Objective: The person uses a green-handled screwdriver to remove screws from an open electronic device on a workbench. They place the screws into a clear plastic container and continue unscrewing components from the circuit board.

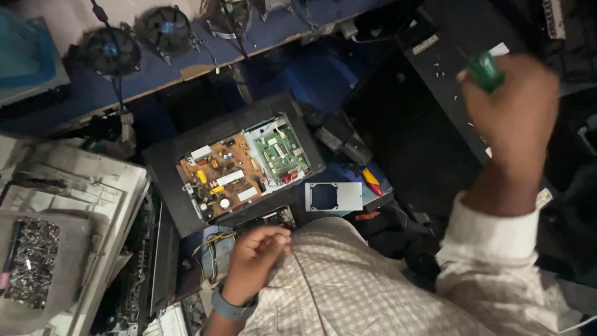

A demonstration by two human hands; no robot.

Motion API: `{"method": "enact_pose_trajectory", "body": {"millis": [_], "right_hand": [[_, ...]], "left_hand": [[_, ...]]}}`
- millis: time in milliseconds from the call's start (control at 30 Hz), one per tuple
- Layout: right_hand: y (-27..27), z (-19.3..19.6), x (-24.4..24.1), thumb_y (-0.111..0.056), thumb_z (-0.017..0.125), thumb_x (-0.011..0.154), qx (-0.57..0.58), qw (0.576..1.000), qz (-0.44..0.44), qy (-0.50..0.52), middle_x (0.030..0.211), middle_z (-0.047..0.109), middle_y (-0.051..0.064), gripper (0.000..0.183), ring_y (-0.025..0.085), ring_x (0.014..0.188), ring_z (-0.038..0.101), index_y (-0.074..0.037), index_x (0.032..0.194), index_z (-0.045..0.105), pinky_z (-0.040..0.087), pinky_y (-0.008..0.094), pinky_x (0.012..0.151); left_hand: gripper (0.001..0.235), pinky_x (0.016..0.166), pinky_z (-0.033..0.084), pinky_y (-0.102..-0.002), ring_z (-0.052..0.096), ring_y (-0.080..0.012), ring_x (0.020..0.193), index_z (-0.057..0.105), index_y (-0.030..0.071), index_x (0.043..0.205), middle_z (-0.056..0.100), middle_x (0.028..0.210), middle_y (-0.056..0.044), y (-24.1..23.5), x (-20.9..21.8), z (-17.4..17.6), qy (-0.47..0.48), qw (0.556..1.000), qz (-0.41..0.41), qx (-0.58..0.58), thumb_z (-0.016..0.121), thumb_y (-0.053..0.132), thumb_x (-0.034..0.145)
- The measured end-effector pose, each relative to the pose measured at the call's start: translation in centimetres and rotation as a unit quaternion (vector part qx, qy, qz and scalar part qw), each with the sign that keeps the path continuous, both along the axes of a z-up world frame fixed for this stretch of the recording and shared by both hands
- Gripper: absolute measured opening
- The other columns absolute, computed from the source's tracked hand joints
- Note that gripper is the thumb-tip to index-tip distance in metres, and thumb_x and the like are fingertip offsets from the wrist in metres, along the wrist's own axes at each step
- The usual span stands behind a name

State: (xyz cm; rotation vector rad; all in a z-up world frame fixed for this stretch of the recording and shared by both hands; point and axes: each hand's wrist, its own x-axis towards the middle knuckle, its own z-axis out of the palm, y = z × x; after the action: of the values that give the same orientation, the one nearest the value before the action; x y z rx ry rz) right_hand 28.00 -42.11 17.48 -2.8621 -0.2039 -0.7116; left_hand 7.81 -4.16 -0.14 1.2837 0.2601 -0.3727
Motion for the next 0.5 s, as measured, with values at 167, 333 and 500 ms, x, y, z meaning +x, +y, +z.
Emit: {"method": "enact_pose_trajectory", "body": {"millis": [167,333,500], "right_hand": [[-2.8,-2.9,7.7,-0.04,0.086,0.088,-0.145,0.988,-0.032,0.03,0.093,0.075,0.015,0.034,0.034,0.082,0.072,-0.01,0.103,0.08,0.057,0.044,0.07],[-2.6,-4.5,10.7,-0.046,0.087,0.083,-0.187,0.972,-0.059,0.133,0.095,0.075,0.016,0.039,0.038,0.085,0.072,-0.022,0.113,0.081,0.057,0.049,0.069],[-2.8,-5.3,11.0,-0.036,0.081,0.088,-0.212,0.958,-0.081,0.177,0.098,0.076,0.017,0.03,0.039,0.089,0.072,-0.024,0.116,0.081,0.058,0.049,0.074]], "left_hand": [[0.022,0.074,0.061,-0.033,0.074,-0.0182,0.078,0.074,-0.004,0.108,0.077,0.092,-0.012,0.8,0.6,-1.5,0.003,0.994,0.097,-0.049,0.069,0.011,0.093],[0.021,0.076,0.061,-0.037,0.072,-0.0196,0.082,0.072,-0.006,0.11,0.075,0.096,-0.014,0.6,0.9,-2.3,0.006,0.979,0.157,-0.127,0.069,0.007,0.094],[0.019,0.079,0.061,-0.039,0.071,-0.0205,0.084,0.071,-0.006,0.11,0.075,0.097,-0.015,0.3,0.9,-3.3,0.004,0.973,0.158,-0.169,0.068,0.006,0.095]]}}
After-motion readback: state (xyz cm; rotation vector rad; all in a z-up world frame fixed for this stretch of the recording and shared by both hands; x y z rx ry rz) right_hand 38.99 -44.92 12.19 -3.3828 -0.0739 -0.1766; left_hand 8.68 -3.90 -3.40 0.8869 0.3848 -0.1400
